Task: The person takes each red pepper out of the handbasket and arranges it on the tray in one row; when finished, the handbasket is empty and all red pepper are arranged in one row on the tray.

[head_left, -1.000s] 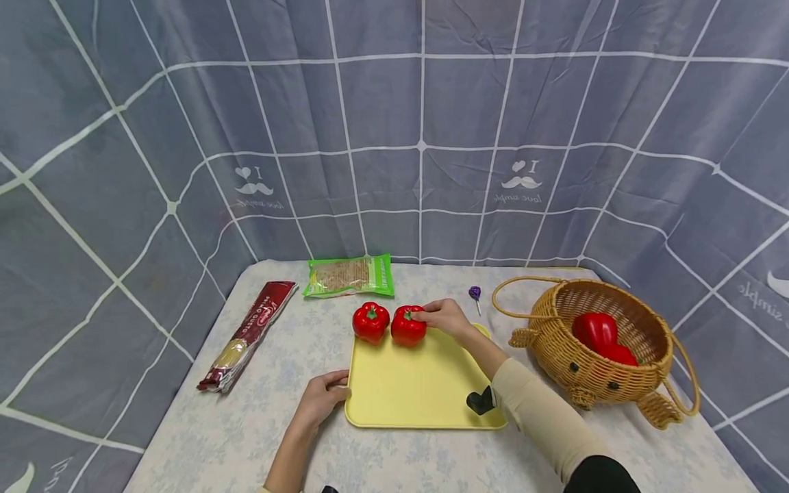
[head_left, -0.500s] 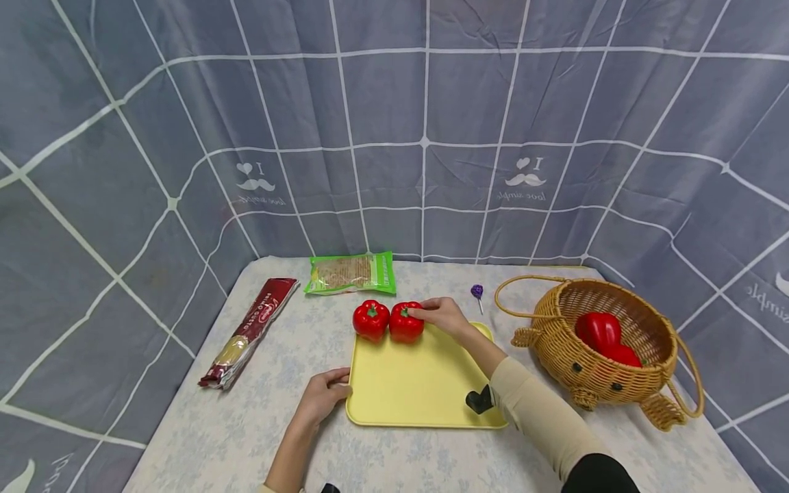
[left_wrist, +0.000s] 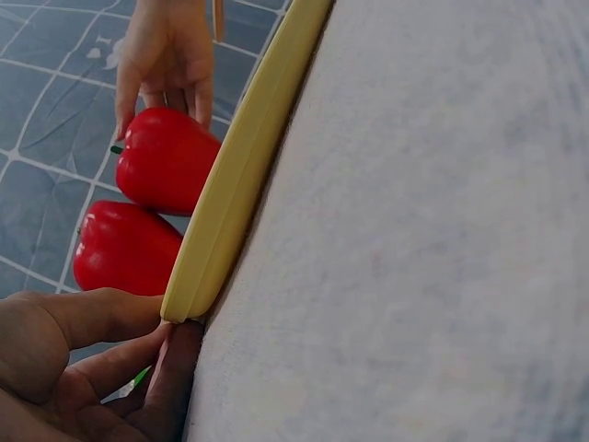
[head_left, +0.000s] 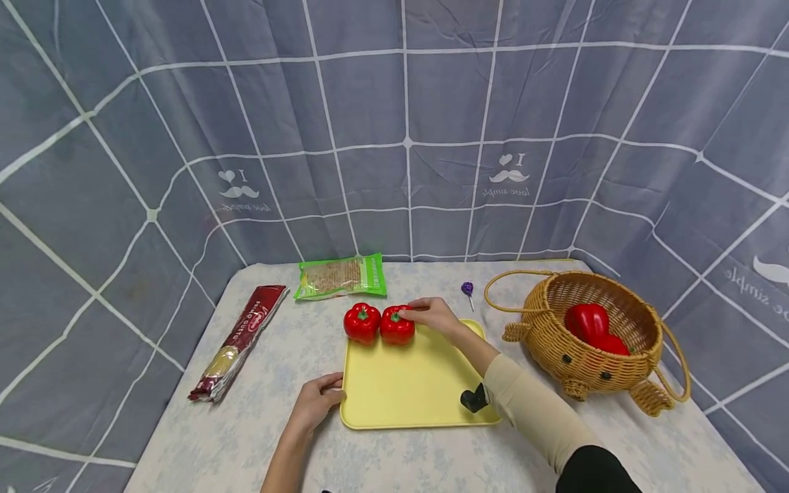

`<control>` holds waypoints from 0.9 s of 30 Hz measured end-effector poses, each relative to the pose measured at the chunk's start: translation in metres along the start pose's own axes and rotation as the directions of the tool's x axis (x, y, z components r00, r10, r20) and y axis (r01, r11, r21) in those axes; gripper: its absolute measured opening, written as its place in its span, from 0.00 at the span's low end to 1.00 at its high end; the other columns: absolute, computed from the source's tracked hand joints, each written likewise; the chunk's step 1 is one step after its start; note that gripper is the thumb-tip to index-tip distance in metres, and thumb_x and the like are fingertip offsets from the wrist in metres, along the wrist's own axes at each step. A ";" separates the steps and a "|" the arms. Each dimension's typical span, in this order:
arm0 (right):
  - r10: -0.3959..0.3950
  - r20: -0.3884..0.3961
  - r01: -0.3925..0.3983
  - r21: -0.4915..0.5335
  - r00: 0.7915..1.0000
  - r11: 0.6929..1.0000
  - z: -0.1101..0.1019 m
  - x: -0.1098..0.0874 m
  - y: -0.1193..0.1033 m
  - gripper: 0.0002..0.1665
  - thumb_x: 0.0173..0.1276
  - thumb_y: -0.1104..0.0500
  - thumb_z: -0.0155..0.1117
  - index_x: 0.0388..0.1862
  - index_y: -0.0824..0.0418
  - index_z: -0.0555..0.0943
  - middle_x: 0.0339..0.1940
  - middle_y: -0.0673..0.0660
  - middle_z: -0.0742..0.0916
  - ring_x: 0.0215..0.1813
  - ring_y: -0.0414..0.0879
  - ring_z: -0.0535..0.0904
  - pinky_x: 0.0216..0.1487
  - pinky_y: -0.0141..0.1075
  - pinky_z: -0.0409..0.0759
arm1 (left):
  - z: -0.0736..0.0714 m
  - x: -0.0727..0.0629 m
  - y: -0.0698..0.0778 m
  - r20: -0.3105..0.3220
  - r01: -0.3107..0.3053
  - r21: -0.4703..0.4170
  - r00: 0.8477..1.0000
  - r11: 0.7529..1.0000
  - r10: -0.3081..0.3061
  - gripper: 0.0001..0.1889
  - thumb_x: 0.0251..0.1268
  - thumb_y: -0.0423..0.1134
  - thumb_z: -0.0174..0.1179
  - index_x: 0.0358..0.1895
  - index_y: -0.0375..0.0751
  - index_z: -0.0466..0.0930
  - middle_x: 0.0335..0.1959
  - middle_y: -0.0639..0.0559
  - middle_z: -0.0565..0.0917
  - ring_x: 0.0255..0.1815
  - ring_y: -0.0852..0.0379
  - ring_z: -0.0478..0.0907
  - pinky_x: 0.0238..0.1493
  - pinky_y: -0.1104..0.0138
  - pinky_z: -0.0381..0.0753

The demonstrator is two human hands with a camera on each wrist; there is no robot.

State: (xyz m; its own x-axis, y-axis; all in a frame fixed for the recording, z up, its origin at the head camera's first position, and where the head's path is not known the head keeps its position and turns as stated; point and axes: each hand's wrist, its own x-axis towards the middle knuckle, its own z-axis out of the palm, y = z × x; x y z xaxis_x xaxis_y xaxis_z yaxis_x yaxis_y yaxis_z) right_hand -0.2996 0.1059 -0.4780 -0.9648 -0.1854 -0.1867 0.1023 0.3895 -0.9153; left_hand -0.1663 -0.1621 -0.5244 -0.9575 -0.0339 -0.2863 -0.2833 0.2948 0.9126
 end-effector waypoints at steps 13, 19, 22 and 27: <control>-0.064 0.034 0.065 -0.016 0.997 0.998 -0.044 -0.019 -0.026 0.35 0.63 0.49 0.69 0.65 0.64 0.74 0.65 0.63 0.79 0.67 0.56 0.74 0.70 0.50 0.68 | 0.000 0.000 0.000 -0.005 -0.001 -0.015 1.000 1.000 0.001 0.24 0.59 0.29 0.60 0.61 0.28 0.75 0.48 0.40 0.83 0.41 0.58 0.80 0.38 0.70 0.78; -0.131 0.024 0.132 -0.059 0.991 0.989 -0.088 -0.039 -0.046 0.38 0.64 0.49 0.68 0.69 0.64 0.70 0.68 0.64 0.76 0.69 0.58 0.71 0.70 0.51 0.67 | -0.002 0.001 0.000 -0.010 -0.013 -0.013 1.000 1.000 0.012 0.24 0.59 0.29 0.60 0.61 0.29 0.76 0.47 0.41 0.83 0.39 0.59 0.78 0.37 0.69 0.77; -0.149 0.015 0.149 -0.106 0.989 0.983 -0.113 -0.050 -0.051 0.39 0.65 0.49 0.67 0.70 0.65 0.68 0.69 0.65 0.75 0.71 0.59 0.69 0.71 0.53 0.66 | -0.002 0.000 -0.002 -0.011 -0.009 0.000 1.000 1.000 0.009 0.24 0.58 0.30 0.60 0.61 0.29 0.76 0.47 0.41 0.83 0.38 0.59 0.78 0.37 0.69 0.77; -0.142 -0.016 0.135 -0.223 0.990 0.965 -0.161 -0.070 -0.052 0.43 0.66 0.46 0.66 0.73 0.66 0.65 0.71 0.67 0.72 0.72 0.62 0.66 0.70 0.56 0.65 | -0.001 0.001 -0.004 -0.007 0.000 0.002 1.000 1.000 0.000 0.24 0.56 0.29 0.60 0.60 0.28 0.76 0.45 0.42 0.84 0.38 0.59 0.78 0.36 0.69 0.76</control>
State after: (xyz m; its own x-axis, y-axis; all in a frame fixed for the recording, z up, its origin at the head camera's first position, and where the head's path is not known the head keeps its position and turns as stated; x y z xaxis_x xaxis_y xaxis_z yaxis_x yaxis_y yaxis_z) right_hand -0.2765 0.2435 -0.3602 -0.9733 -0.2241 -0.0493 -0.0852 0.5526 -0.8291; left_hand -0.1657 -0.1641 -0.5284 -0.9580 -0.0404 -0.2841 -0.2830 0.2965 0.9121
